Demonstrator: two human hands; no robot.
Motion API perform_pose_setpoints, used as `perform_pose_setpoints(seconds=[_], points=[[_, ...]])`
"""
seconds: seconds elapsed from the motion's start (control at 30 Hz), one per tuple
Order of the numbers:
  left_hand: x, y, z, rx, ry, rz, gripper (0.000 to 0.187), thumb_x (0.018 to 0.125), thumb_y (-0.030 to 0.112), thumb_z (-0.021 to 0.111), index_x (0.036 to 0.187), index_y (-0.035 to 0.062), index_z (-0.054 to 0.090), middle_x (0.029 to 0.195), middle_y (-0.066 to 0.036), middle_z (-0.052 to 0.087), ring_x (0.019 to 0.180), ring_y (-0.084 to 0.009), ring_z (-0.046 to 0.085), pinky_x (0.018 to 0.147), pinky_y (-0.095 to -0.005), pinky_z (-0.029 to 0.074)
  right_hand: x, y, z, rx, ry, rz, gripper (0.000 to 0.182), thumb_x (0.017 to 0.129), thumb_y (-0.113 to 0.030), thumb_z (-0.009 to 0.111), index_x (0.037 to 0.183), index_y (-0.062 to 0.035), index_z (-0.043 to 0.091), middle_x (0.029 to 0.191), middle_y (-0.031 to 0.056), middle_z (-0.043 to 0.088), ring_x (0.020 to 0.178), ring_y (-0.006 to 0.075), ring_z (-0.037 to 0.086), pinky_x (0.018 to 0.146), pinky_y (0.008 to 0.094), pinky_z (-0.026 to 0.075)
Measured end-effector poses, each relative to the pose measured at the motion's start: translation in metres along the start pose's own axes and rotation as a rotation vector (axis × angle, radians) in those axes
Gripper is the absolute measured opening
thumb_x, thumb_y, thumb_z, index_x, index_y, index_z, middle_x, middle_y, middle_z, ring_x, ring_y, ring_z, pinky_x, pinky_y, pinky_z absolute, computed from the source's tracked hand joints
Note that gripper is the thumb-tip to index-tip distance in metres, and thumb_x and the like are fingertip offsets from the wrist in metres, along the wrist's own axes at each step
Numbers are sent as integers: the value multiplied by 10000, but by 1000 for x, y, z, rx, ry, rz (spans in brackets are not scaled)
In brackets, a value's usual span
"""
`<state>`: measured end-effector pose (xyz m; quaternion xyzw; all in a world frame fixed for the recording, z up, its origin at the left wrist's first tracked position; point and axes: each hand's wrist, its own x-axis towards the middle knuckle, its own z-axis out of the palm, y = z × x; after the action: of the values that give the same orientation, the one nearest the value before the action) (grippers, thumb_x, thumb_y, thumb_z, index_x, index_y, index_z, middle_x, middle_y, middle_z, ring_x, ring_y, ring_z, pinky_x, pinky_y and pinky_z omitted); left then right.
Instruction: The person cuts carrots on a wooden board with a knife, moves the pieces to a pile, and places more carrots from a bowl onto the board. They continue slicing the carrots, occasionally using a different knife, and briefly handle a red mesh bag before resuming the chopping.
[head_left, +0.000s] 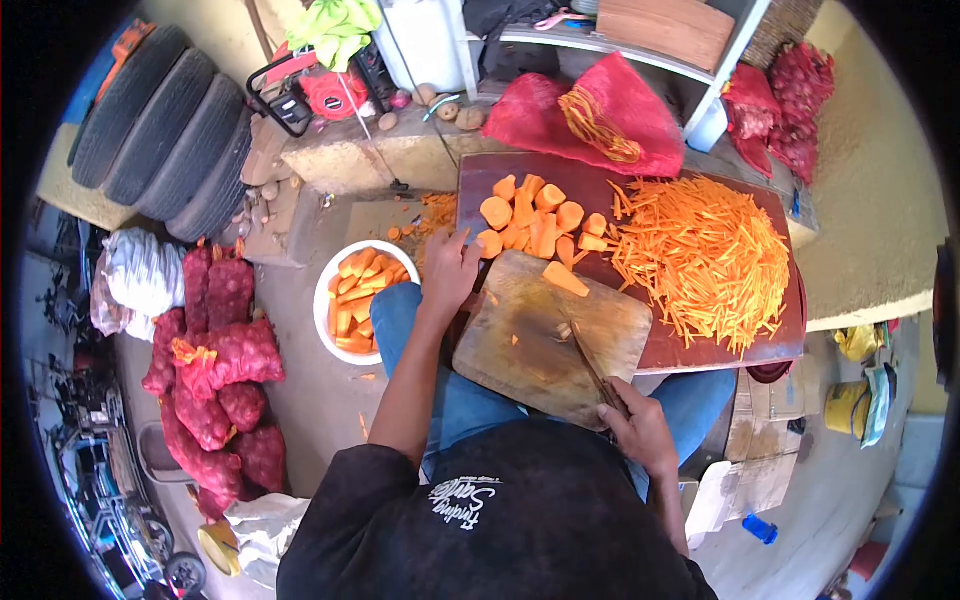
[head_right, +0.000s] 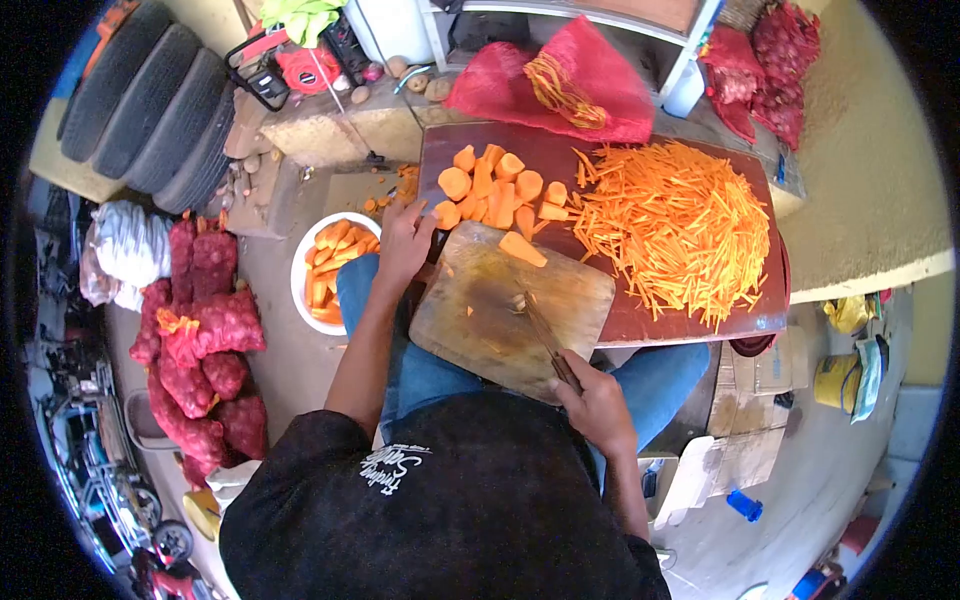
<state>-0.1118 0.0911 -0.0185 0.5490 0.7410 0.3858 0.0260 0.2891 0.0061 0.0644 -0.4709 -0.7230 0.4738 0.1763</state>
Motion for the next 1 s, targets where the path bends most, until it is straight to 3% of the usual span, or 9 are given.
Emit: perform_pose_setpoints(seconds=[0.03,0.33,0.43,0.53,0.63,0.77,0.87,0.9,1.0], points=[[-1,7,-7,-20,3,-17,349,985,257,733,1200,-12,787,955,-209,642,1003,-399,617,873,-494,498,1,-5,-5,-33,-3,6,469,983,-169,767,1396,25,659,1058,311,756,1013,498,752,846,474,595],[-40,-16,-49,-244,-16,-85,265,900,112,840,1118,-27,782,905,-156,693,814,-293,664,744,-405,531,55,-22,-13,-263,-11,-129,444,998,-196,745,1375,24,664,1009,335,737,993,514,738,818,520,586],[-51,-27,-64,-258,86,-68,248,900,73,853,1101,-41,765,909,-117,699,810,-227,664,756,-360,540,90,-28,-13,-405,27,-89,402,1045,-179,713,1365,57,652,1080,306,750,971,456,751,856,422,583],[-59,-57,-87,-202,213,-199,289,911,105,838,1152,-38,770,996,-186,754,861,-301,725,800,-403,572,128,-28,-11,-356,100,-201,406,1057,-184,704,1372,66,647,1077,306,750,969,413,762,865,417,585],[-72,-111,-95,-133,306,-391,344,910,147,847,1195,-32,775,1037,-208,766,891,-320,748,817,-433,600,123,-33,-6,-304,55,-229,374,1085,-146,641,1405,47,647,985,166,775,872,270,748,778,393,575],[-143,-287,-49,72,265,-574,398,884,212,864,1198,-18,783,1097,-225,770,980,-373,759,859,-478,606,100,-45,-3,-10,-120,251,290,1093,-131,616,1342,13,654,881,104,660,766,158,624,711,347,518],[-184,-353,-45,209,-18,-716,399,870,219,857,1182,-21,789,1160,-235,769,1064,-404,749,942,-492,595,97,-31,-2,-173,-41,149,275,1110,-140,570,1327,16,638,928,143,686,805,233,662,746,393,533],[-193,-359,-41,180,-11,-757,401,866,207,851,1188,-22,786,1187,-242,763,1092,-409,740,963,-495,589,100,-27,-2,-244,-55,100,270,1123,-151,529,1311,19,624,992,190,694,865,304,671,802,441,539],[-206,-370,-24,141,10,-775,430,853,180,837,1226,-22,768,1250,-267,745,1179,-427,706,1017,-507,570,104,-41,7,-403,-43,18,249,1121,-154,524,1276,22,607,1031,236,687,917,371,668,845,474,534]])
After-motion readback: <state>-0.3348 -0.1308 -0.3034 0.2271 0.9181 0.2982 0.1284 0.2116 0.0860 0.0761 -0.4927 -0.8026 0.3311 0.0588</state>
